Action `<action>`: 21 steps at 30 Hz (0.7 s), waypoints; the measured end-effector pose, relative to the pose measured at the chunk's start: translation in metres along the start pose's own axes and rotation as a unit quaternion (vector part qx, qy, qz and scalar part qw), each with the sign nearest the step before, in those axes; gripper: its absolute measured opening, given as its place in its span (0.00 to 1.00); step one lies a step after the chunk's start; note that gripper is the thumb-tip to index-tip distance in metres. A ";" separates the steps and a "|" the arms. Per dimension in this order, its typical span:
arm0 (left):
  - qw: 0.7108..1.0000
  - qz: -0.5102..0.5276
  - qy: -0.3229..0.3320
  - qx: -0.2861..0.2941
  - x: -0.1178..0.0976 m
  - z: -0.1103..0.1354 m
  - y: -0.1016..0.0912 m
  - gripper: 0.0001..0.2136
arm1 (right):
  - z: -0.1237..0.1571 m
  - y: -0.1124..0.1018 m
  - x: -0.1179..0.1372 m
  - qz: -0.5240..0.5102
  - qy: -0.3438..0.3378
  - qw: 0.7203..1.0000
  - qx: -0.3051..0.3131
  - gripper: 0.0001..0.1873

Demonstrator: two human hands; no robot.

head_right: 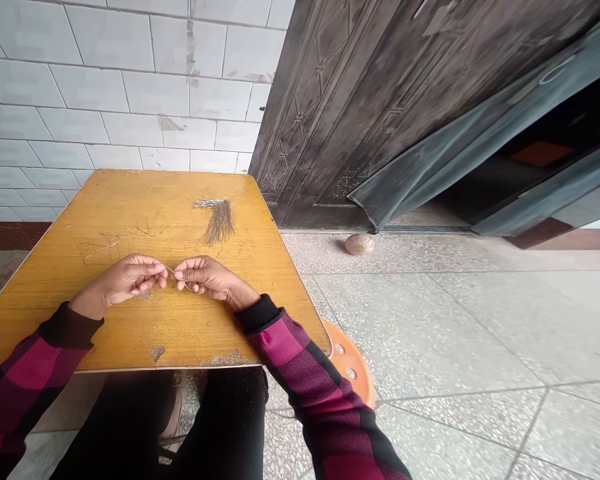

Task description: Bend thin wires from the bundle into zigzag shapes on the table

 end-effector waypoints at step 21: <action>0.966 0.237 0.008 -0.101 0.011 -0.007 0.004 0.04 | 0.023 0.022 0.023 0.645 -0.404 0.642 -0.094 0.15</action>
Point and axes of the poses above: each hand's wrist, its own z-axis away from the middle knuckle, its own y-axis out of the palm, x = y × z, the point moved 4 cm from there along -z, towards the middle knuckle, and after that the axes turned 11 degrees about -z, right-handed, at the moved point
